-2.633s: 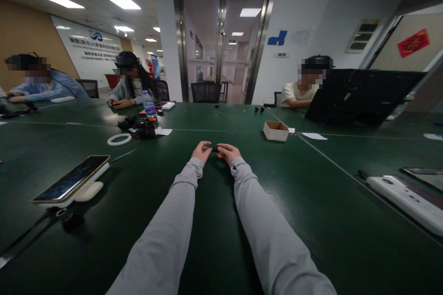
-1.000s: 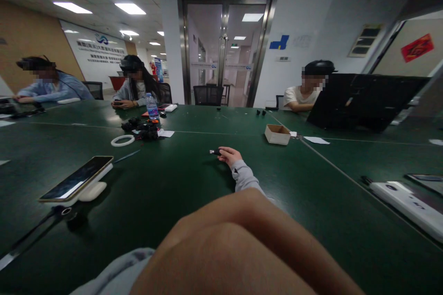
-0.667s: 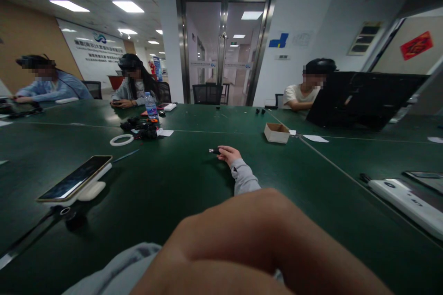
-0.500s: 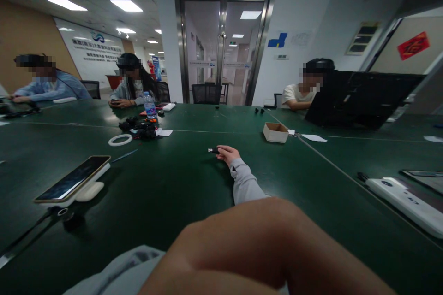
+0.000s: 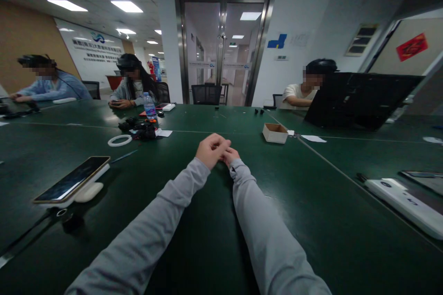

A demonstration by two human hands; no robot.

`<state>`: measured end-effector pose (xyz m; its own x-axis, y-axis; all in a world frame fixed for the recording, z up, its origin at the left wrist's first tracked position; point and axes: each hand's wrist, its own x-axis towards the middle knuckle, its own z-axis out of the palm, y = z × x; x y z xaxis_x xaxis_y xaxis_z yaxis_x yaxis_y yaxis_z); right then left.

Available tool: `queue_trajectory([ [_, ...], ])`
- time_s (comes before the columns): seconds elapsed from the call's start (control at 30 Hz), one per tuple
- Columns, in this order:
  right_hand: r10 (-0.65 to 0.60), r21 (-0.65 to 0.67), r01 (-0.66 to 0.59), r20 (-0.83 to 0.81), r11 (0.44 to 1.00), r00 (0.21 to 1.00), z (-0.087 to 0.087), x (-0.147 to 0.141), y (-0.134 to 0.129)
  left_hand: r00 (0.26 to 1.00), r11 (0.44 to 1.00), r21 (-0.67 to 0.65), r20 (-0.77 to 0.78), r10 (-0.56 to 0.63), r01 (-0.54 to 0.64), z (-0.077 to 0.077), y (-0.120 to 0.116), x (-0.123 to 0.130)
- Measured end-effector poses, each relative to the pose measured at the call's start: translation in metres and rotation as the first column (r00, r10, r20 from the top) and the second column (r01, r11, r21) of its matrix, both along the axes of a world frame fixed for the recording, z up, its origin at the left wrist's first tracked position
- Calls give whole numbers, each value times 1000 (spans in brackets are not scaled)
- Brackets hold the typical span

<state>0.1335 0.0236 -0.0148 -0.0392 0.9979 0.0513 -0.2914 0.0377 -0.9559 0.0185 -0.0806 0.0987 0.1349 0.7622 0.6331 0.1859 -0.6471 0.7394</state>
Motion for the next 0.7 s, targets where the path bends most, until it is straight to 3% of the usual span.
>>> queue_trajectory([
  [0.07,-20,-29,19,-27,999,999,1,-2,0,961,961,-87,57,269,-264,-32,51,-13],
  [0.13,-36,-53,33,-49,998,998,1,-3,0,899,888,-211,77,432,-408,-62,86,-24],
  [0.2,-35,-60,32,-55,998,998,2,-3,-1,870,822,-339,23,493,-458,-87,103,-30],
  [0.27,-24,-55,21,-52,998,998,2,-3,-1,889,792,-430,-59,455,-434,-101,106,-31],
  [0.37,-18,-43,16,-46,999,999,1,-3,-1,903,778,-459,-239,357,-429,-104,96,-30],
  [0.5,-1,-29,0,-40,1000,999,1,-3,-1,822,764,-389,-477,312,-516,-96,84,-31],
  [0.6,1,-29,-2,-41,1000,999,1,-3,-1,836,783,-374,-450,316,-497,-99,85,-33],
  [0.7,-20,-28,19,-51,999,999,1,-3,-1,912,835,-389,-287,291,-389,-110,94,-32],
])
